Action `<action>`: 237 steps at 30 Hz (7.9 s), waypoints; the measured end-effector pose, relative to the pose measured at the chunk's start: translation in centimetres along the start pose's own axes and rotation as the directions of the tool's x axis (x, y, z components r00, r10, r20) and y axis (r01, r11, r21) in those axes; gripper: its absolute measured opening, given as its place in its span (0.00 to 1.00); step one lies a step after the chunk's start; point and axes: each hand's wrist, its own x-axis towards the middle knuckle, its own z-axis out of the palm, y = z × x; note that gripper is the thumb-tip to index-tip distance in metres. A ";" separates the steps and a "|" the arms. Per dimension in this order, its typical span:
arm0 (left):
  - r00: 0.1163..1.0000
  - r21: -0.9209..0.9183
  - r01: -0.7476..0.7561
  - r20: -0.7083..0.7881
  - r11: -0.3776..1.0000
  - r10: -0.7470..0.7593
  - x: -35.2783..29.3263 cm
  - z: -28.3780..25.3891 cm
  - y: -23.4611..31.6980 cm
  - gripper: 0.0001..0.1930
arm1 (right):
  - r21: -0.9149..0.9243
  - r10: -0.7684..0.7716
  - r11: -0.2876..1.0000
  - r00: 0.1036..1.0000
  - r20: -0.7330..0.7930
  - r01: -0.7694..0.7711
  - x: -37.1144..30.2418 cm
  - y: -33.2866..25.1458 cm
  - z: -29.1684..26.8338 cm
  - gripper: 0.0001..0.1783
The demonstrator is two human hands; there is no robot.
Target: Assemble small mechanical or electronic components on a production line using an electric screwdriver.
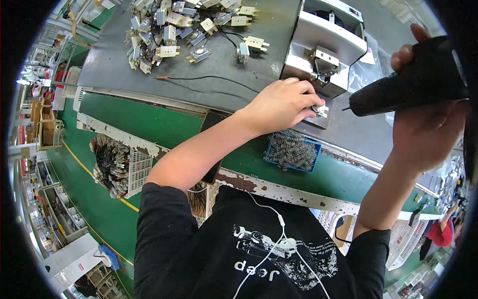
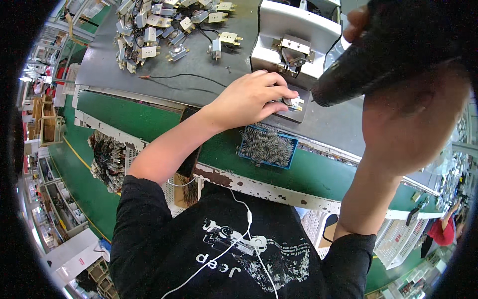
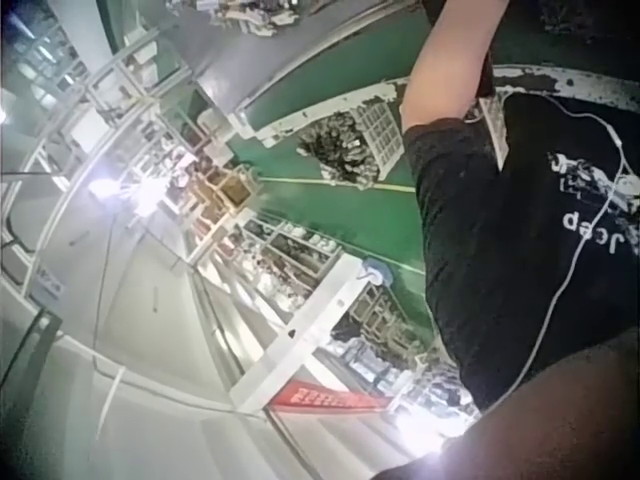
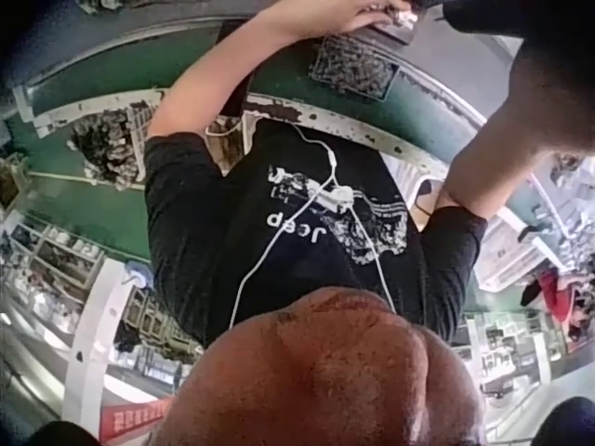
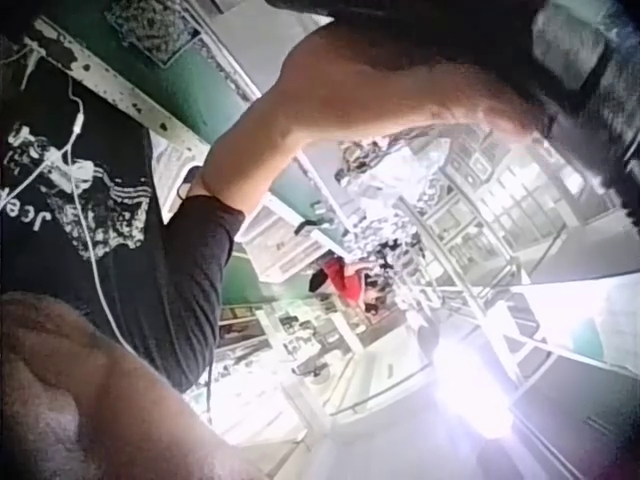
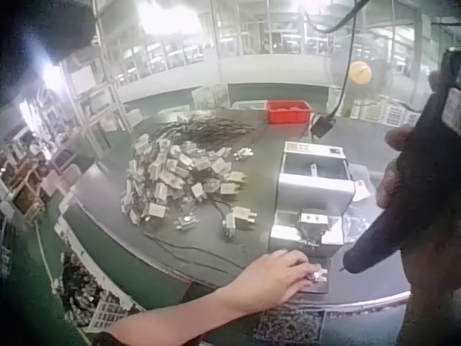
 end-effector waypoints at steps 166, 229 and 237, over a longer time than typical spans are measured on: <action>0.937 0.056 0.207 0.276 0.977 -0.214 -1.0 -3.6 2.7 0.19 | -0.384 0.308 0.876 0.951 -0.026 -0.294 -11.7 6.4 1.1 0.10; 0.953 -0.001 0.242 0.191 0.970 -0.237 -2.2 -4.7 1.9 0.20 | -0.501 0.239 0.865 0.868 0.435 0.013 -12.6 3.2 5.0 0.21; 0.949 -0.009 0.259 0.188 0.966 -0.253 -2.8 -5.3 2.0 0.20 | -0.576 0.263 0.807 0.952 0.160 -0.126 -11.2 2.2 2.0 0.23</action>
